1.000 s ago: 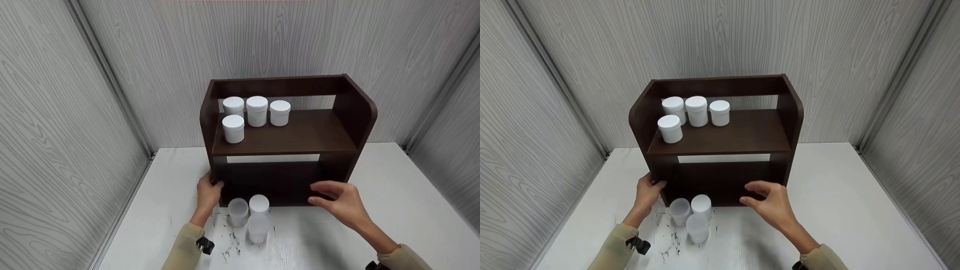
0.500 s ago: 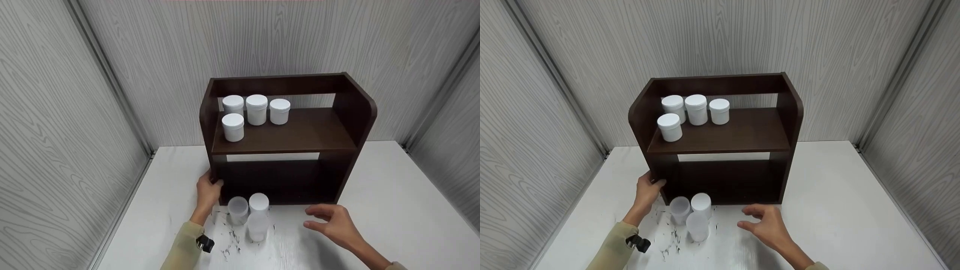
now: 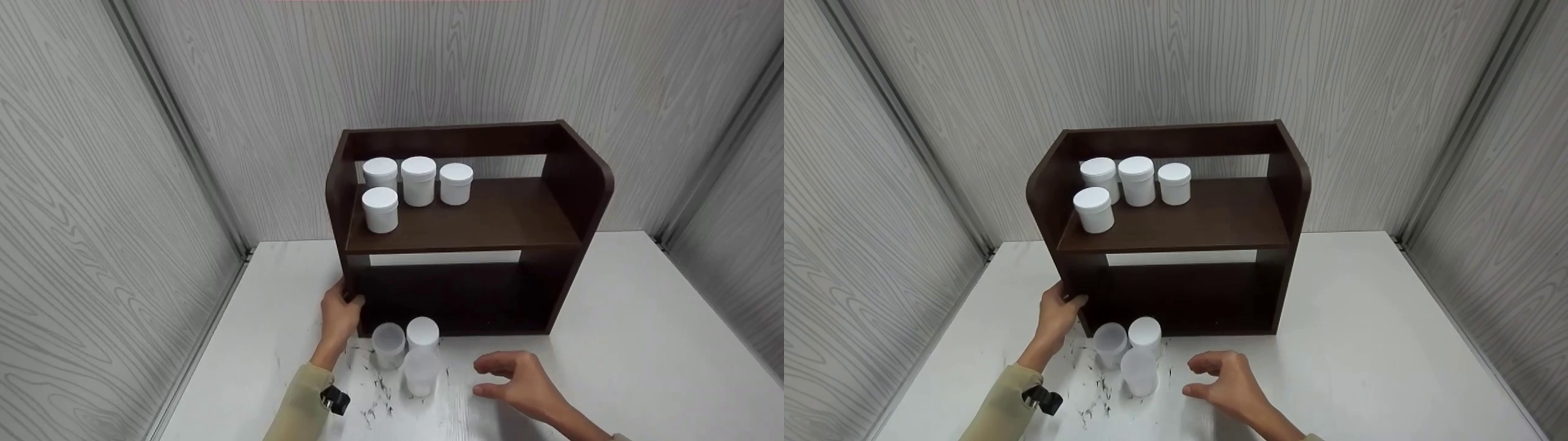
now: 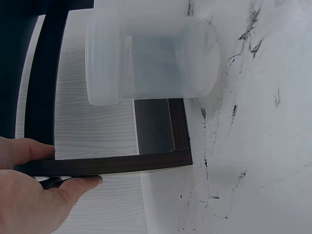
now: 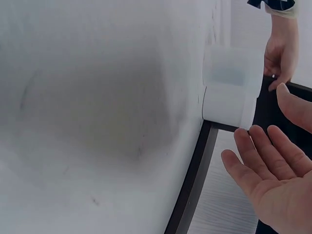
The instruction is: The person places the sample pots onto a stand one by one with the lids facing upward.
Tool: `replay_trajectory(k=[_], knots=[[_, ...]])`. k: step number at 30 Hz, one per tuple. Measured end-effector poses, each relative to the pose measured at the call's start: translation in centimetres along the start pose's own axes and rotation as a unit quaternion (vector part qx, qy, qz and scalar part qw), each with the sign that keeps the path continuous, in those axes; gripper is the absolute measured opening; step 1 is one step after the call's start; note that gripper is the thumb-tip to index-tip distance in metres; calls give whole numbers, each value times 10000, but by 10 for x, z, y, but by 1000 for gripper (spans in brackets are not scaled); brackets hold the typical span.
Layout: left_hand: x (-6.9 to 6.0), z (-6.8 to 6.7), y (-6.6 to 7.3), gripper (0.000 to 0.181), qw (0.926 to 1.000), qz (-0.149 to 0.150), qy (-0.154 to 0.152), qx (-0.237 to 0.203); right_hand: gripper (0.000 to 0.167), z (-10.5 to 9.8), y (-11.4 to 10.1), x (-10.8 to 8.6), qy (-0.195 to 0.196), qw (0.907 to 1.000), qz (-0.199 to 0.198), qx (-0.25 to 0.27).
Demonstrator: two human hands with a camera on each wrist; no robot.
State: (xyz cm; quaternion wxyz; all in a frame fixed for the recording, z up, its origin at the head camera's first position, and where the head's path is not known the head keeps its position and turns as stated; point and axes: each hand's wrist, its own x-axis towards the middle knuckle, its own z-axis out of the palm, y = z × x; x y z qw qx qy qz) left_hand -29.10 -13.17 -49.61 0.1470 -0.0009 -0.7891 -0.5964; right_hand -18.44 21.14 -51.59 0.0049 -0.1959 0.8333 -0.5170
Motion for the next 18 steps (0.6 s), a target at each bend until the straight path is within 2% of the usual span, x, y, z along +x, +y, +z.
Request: replay_trajectory(k=[9,18], knots=[[-1,0,1,56,10000,15,3,-6,33,24,-2,11,10,9998,-56,195],[-2,0,0,56,10000,2,-4,15,42,39,-8,22,94,9987,-146,471]])
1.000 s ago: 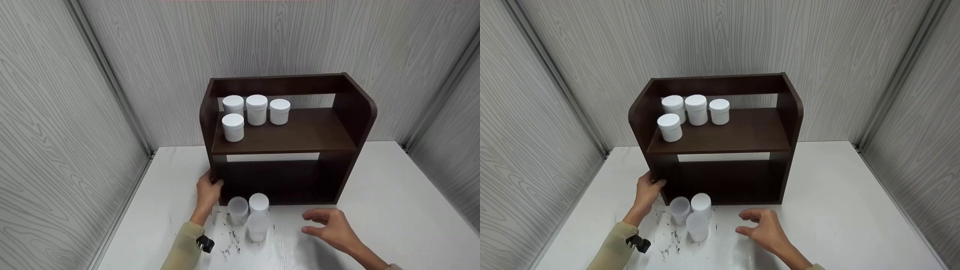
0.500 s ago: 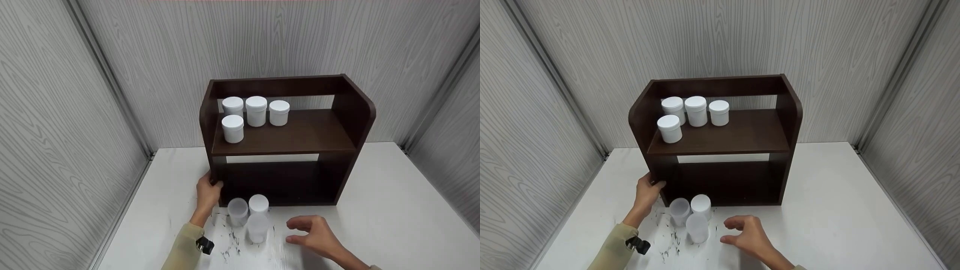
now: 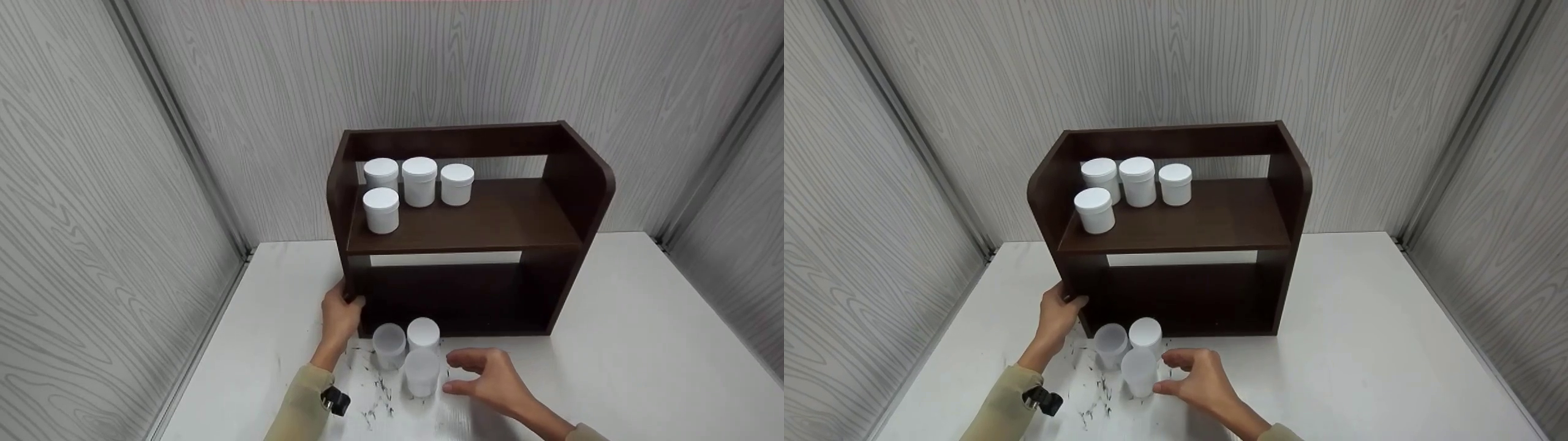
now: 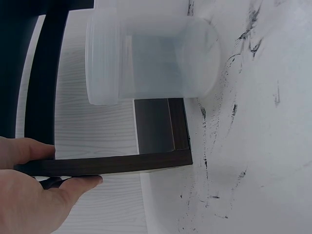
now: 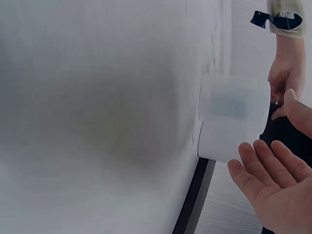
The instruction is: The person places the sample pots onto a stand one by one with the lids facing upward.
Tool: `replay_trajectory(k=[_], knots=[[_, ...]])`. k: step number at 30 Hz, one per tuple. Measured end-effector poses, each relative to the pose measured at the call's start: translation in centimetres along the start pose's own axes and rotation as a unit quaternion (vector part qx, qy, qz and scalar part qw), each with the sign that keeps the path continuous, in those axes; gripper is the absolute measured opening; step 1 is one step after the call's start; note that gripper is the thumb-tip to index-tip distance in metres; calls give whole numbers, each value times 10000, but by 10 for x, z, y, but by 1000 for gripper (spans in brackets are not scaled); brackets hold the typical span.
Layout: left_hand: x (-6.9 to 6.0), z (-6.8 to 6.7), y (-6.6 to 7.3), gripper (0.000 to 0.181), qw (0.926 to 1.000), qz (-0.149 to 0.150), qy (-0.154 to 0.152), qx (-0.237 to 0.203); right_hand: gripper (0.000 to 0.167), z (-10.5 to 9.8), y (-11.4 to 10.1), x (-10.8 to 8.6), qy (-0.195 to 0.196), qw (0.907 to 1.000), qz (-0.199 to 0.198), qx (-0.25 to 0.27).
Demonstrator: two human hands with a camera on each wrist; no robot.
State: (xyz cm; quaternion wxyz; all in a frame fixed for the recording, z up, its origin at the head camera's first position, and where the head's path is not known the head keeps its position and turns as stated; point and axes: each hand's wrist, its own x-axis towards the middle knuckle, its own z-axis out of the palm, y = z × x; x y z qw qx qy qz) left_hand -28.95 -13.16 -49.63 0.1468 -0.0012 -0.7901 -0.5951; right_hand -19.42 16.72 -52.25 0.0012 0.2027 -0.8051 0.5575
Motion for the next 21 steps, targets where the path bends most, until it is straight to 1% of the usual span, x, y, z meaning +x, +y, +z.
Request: replay_trajectory(k=[3,9,13,16,21], knots=[[0,0,0,56,10000,19,2,7,44,5,0,3,-19,10000,27,69],[0,0,0,56,10000,-15,19,-11,52,12,3,9,-62,9999,64,48],[-1,-1,1,57,10000,-38,-32,-26,57,14,4,11,-103,9999,134,-9],[-1,-1,2,57,10000,-56,-52,-55,58,16,4,13,-99,9997,185,-101],[0,0,2,58,10000,-45,-14,-43,58,18,5,16,-56,9999,133,-67]])
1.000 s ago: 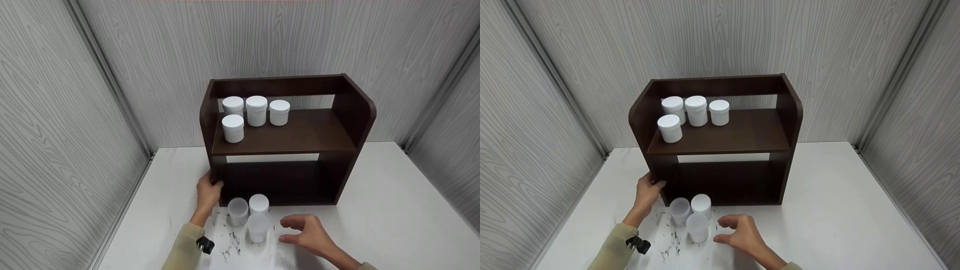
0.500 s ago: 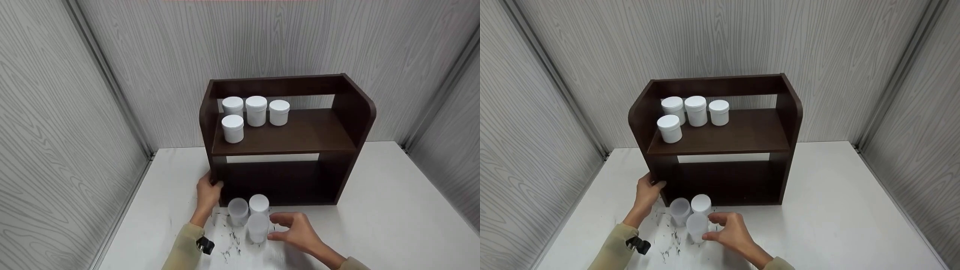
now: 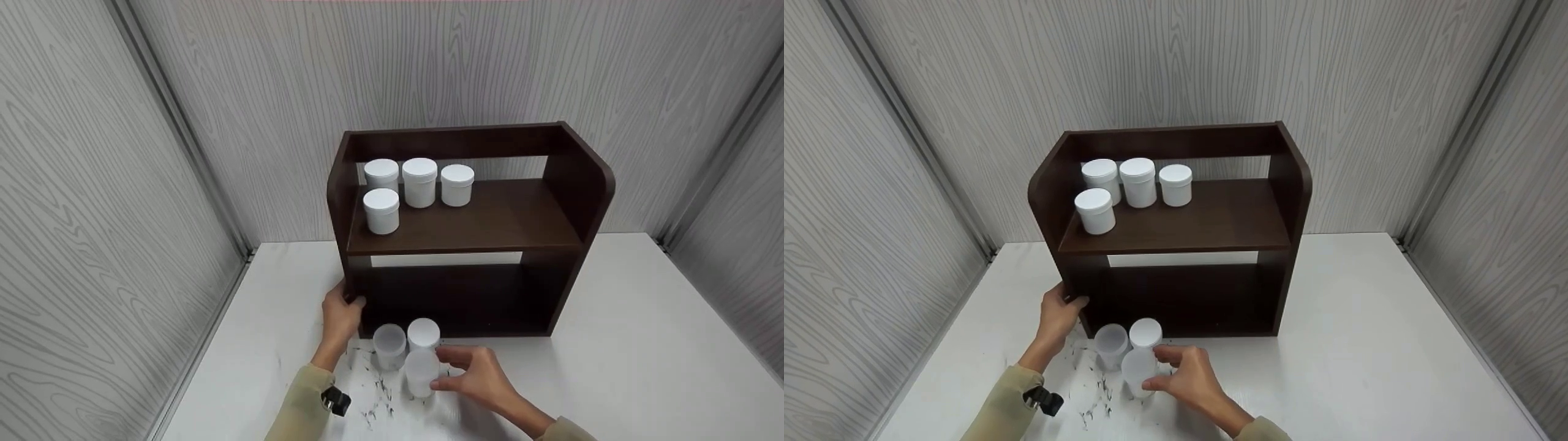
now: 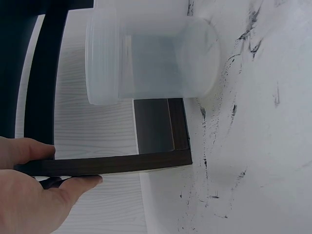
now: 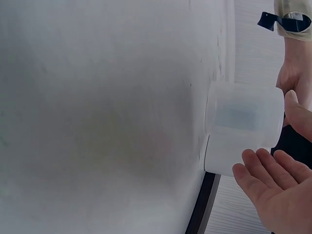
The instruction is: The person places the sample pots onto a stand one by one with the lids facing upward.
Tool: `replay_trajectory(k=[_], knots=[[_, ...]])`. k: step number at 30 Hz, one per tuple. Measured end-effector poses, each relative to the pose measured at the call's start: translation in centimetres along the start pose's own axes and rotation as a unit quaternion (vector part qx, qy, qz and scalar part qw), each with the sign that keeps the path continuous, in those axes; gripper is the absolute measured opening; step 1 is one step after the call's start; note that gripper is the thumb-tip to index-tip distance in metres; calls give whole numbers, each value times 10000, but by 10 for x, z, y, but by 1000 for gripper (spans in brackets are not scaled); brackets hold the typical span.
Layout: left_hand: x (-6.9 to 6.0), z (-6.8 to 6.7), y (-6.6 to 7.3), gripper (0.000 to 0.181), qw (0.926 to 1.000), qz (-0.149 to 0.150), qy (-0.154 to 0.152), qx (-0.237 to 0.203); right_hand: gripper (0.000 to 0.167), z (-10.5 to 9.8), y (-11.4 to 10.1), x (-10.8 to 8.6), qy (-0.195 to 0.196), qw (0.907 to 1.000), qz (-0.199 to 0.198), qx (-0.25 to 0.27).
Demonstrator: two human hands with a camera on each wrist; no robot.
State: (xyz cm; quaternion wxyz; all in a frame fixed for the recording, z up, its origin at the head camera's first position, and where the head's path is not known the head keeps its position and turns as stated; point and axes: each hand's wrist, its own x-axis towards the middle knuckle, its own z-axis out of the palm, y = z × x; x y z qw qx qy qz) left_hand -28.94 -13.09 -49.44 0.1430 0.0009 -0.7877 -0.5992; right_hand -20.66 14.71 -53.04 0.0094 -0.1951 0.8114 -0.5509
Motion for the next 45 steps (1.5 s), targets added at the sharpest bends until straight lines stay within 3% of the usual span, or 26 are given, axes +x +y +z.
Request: replay_trajectory(k=[11,25,35,45], knots=[[1,1,-2,57,10000,-7,79,16,63,5,8,4,-64,9993,-153,341],[-1,0,1,58,9998,-134,-50,-123,60,8,8,6,-68,9988,40,478],[1,0,1,56,9999,-138,52,-82,58,5,7,4,-119,9968,38,789],[1,0,0,57,9999,-145,80,26,64,6,9,5,-191,9980,24,600]])
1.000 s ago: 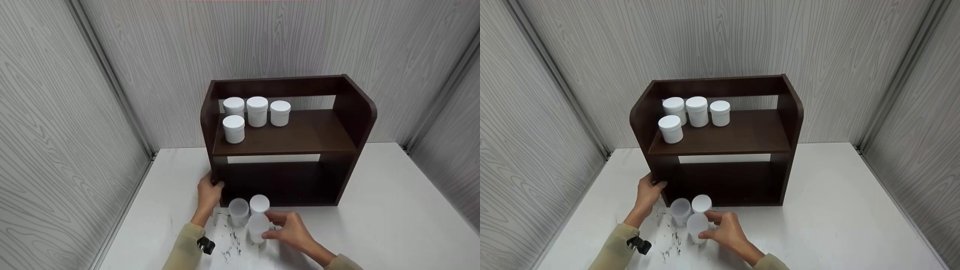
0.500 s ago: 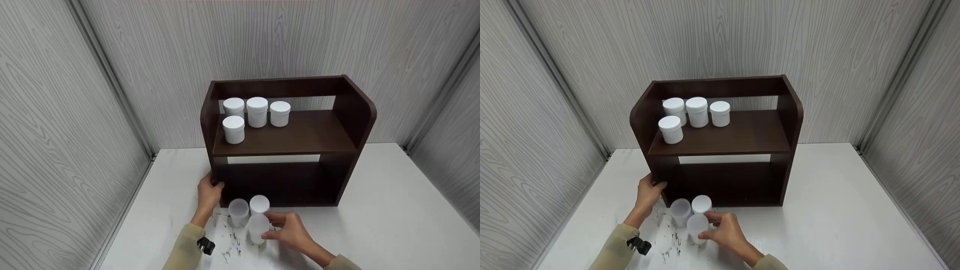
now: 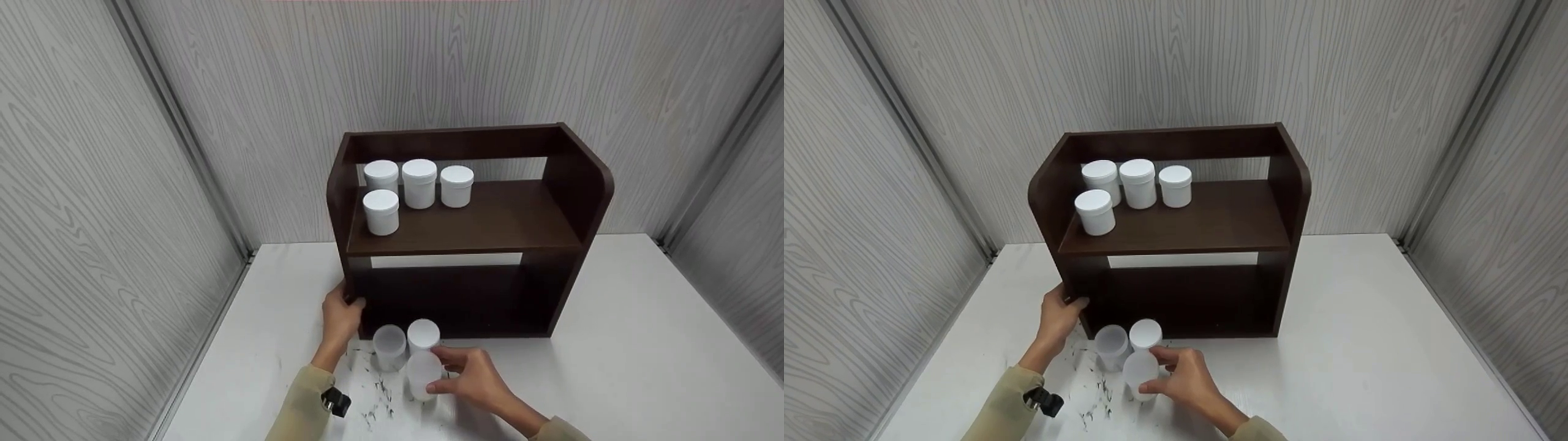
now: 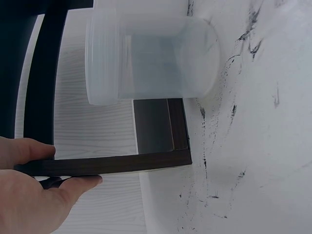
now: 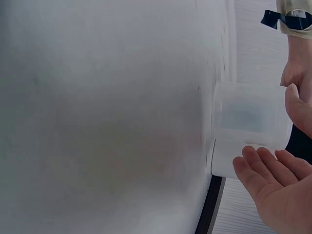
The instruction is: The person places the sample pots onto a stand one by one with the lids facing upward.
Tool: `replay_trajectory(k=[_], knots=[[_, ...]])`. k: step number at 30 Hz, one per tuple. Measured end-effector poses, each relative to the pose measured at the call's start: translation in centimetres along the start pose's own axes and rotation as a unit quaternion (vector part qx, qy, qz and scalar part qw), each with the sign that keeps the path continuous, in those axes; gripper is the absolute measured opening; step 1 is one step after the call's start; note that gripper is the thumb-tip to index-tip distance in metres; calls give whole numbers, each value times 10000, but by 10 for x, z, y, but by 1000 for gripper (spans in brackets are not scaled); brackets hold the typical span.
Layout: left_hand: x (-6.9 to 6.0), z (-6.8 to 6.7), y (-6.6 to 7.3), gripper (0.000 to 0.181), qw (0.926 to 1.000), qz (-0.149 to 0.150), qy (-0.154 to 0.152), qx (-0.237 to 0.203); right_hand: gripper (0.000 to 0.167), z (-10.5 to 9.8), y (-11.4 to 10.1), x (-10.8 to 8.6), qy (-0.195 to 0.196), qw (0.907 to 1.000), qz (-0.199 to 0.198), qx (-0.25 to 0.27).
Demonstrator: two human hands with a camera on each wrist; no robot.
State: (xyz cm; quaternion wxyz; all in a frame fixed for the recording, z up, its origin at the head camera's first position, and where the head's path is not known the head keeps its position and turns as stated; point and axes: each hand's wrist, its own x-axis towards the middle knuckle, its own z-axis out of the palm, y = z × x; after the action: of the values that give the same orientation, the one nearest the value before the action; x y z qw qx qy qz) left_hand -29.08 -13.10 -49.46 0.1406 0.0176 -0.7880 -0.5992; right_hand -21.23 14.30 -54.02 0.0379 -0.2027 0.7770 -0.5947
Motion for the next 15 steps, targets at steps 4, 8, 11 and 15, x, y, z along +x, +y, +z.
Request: replay_trajectory(k=[4,8,11,15], knots=[[-1,1,-1,57,10000,49,-50,-34,65,1,1,0,-30,10000,-13,33],[-2,1,-1,57,9998,92,-123,-102,66,-1,1,-3,-106,9999,44,121],[-2,1,-1,56,9998,95,-132,-100,66,-4,0,-4,-151,9998,63,119],[-2,1,-1,55,9999,72,-70,-53,69,-4,1,-4,-207,9996,38,191]])
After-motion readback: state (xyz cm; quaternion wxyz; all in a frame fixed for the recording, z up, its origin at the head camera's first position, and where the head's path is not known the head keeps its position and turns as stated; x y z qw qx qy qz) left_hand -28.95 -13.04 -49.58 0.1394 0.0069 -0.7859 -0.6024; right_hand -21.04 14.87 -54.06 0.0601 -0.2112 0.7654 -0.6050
